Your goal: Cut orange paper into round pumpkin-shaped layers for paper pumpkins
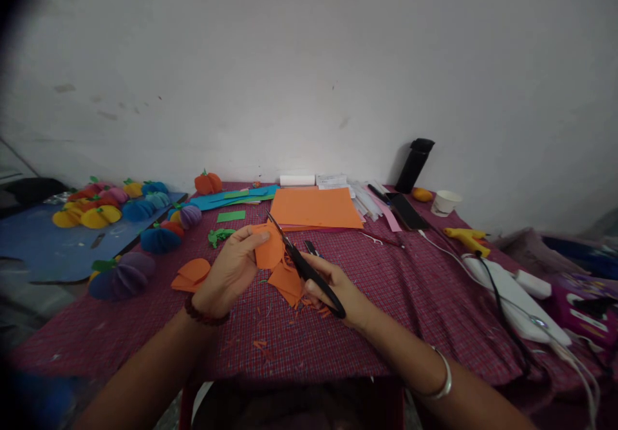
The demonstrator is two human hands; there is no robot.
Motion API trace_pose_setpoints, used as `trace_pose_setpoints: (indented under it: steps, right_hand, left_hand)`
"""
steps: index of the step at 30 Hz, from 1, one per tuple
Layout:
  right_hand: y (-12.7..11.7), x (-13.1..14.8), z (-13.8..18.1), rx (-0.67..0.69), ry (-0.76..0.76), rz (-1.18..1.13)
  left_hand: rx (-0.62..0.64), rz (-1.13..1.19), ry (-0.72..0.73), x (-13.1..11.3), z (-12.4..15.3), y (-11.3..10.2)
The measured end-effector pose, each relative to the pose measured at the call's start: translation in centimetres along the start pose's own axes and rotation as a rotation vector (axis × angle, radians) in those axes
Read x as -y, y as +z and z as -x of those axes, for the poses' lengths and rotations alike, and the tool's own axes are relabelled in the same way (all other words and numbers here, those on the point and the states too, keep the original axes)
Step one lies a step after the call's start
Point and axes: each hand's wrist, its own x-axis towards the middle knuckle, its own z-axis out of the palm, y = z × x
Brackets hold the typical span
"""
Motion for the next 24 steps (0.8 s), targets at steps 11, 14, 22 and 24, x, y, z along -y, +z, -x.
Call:
trace_pose_setpoints:
  steps: [11,14,22,24]
  right_hand:
    - [0.5,0.4,0.3,-0.054,0.07,-0.068]
    - [0.4,0.7,0.5,-0.069,0.079,-0.035]
    - [-0.1,0.7,0.6,-0.041,0.069,-0.013]
    - [-0.2,0.8,0.6,-0.035,0.066,-0.006]
  left_hand:
    - [0.022,-0.044,0.015,-0.1,-0.1,-0.2]
    - [0.029,-0.074,-0.011,-0.5,0.0,-0.2]
    - [0.079,-0.124,-0.035,-0.9,-0.4,-0.6]
    - [0.096,-0.138,-0.04,-0.8,-0.6,-0.8]
